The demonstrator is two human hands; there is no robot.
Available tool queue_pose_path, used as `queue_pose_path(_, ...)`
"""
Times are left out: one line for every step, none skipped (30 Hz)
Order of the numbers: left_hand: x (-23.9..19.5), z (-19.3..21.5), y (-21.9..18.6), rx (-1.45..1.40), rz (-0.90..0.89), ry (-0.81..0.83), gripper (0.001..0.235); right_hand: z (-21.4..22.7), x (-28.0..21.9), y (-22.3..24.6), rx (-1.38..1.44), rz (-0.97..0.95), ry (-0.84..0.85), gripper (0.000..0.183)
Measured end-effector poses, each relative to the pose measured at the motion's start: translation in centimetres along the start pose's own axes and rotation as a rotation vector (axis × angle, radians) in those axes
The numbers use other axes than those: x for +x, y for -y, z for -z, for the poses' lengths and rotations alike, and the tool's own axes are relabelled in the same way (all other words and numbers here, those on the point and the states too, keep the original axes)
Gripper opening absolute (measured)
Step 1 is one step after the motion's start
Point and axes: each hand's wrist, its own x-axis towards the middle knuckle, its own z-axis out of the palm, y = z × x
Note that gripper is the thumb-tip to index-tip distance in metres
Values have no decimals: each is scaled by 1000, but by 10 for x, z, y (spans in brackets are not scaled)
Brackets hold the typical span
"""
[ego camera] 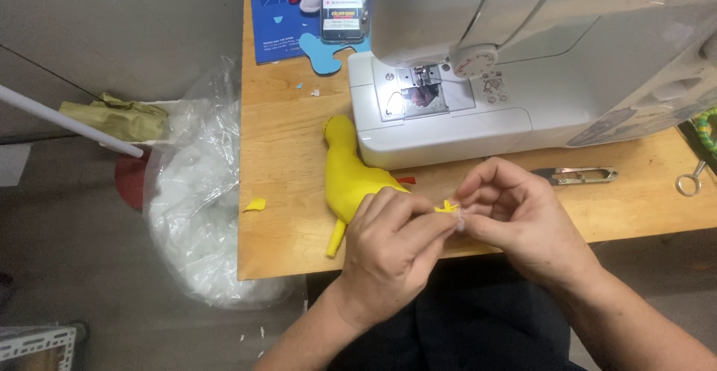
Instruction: The person stuffs a yellow plush toy with white polyester fiberfill by hand. They repeatedly take handfuls of fiberfill, push them into the toy's opening, and adjust the toy's shape to distribute the stuffing evenly.
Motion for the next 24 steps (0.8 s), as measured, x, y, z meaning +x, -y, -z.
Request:
queue_pose_path(0, 0, 1, -1, -1, 3, 7, 0, 0, 3, 2, 0, -3, 31)
queue_pose_path(1, 1, 3, 36, -57, 37, 7, 0, 0, 6, -10, -21, -13, 28)
queue_pose_path(1, 1, 4, 73, -112, 71, 8, -1, 0, 9, -23, -42, -22, 26)
queue_pose_path(4, 4, 5, 74, -113, 72, 8, 0, 0, 9, -22, -42, -23, 26)
queue_pose_path(7, 7, 6, 105, -180, 118, 5, 0, 1, 9, -34, -31, -21, 26)
queue_pose_path(9, 10, 6, 135, -246, 163, 7, 0, 2, 9, -49, -21, -19, 27)
queue_pose_path(13, 11, 7, 136, -246, 163, 7, 0, 2, 13, -48, -21, -18, 27)
queue_pose_path(16, 13, 8, 234, -326, 158, 10, -1, 2, 16, -66, -57, -45, 27)
queue_pose_path(19, 15, 9, 333, -406, 153, 16, -1, 2, 20, -84, -94, -72, 26)
queue_pose_path(19, 16, 11, 334, -407, 153, 16, 1, 4, 15, -84, -93, -71, 26)
queue_pose_path(20, 17, 14, 422, -445, 191, 15, 4, 6, 10, -94, -49, -42, 26)
queue_pose_path(20, 18, 16, 512, -483, 228, 15, 6, 8, 5, -103, -4, -13, 25)
queue_pose_path(21, 18, 17, 514, -483, 227, 15, 4, 8, 9, -103, -3, -11, 25)
queue_pose_path(21, 19, 19, 494, -492, 219, 16, 2, 8, 12, -99, 1, 12, 18)
queue_pose_path(22, 19, 20, 474, -502, 212, 18, 1, 8, 16, -95, 4, 35, 12)
queue_pose_path(22, 19, 20, 473, -503, 212, 18, 1, 9, 13, -95, 4, 34, 12)
queue_pose_path(22, 18, 19, 438, -480, 199, 23, 1, 9, 10, -56, -4, 47, 7)
queue_pose_path(22, 18, 19, 403, -456, 187, 29, 1, 9, 6, -16, -13, 61, 13)
queue_pose_path(22, 18, 18, 403, -457, 189, 29, 1, 9, 7, -15, -14, 60, 13)
queue_pose_path(23, 18, 16, 388, -456, 149, 28, 1, 9, 8, -30, -52, 36, 10)
queue_pose_path(23, 18, 15, 374, -455, 110, 27, 0, 9, 9, -44, -89, 11, 8)
queue_pose_path(23, 18, 14, 375, -453, 108, 27, 0, 10, 6, -46, -90, 13, 8)
queue_pose_path(22, 19, 13, 369, -461, 108, 26, -1, 10, 3, -20, -60, 4, 8)
queue_pose_path(22, 19, 12, 364, -467, 108, 25, -2, 11, 0, 6, -30, -5, 15)
